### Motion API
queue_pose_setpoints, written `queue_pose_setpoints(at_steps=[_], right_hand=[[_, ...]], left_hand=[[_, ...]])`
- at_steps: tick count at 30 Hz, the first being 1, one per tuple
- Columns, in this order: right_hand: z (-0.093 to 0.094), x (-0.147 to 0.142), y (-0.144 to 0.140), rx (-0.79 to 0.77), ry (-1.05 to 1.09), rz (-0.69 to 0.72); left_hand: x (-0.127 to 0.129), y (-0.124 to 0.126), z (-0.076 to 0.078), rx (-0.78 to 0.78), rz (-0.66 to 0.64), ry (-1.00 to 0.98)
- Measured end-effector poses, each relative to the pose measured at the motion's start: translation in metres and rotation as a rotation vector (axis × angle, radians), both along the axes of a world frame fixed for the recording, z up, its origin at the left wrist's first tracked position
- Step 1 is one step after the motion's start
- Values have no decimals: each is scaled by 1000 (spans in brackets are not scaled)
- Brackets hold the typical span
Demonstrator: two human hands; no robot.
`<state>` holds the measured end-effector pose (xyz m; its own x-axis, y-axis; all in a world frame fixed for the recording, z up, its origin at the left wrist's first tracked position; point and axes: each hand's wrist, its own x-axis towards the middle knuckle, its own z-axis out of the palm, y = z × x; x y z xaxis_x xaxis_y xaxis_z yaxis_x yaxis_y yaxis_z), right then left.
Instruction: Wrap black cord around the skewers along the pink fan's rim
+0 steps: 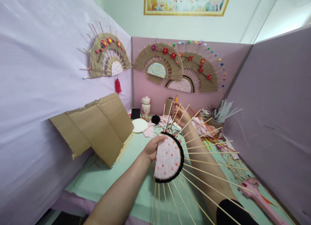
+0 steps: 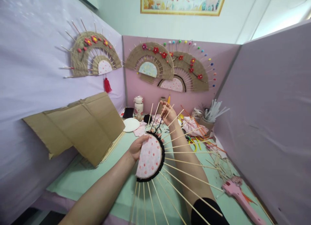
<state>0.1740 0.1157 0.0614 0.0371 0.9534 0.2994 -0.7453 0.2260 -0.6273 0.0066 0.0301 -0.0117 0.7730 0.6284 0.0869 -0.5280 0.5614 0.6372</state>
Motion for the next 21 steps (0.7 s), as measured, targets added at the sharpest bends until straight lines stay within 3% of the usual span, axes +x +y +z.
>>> queue_pose_setpoints(at_steps=[9,12,16,21], right_hand=[[17,5,-2,109,-17,8],[16,1,4,45,-85,7],[0,-4,10,-53,-138,-1],[-36,-19,10,-133,-193,-26]], left_hand=[[0,-1,2,1,-3,-10],[-1,-1,1,-19,7,10],[-1,-1,3,-10,-10,-5],[1,-3,4,14,-9,-42]])
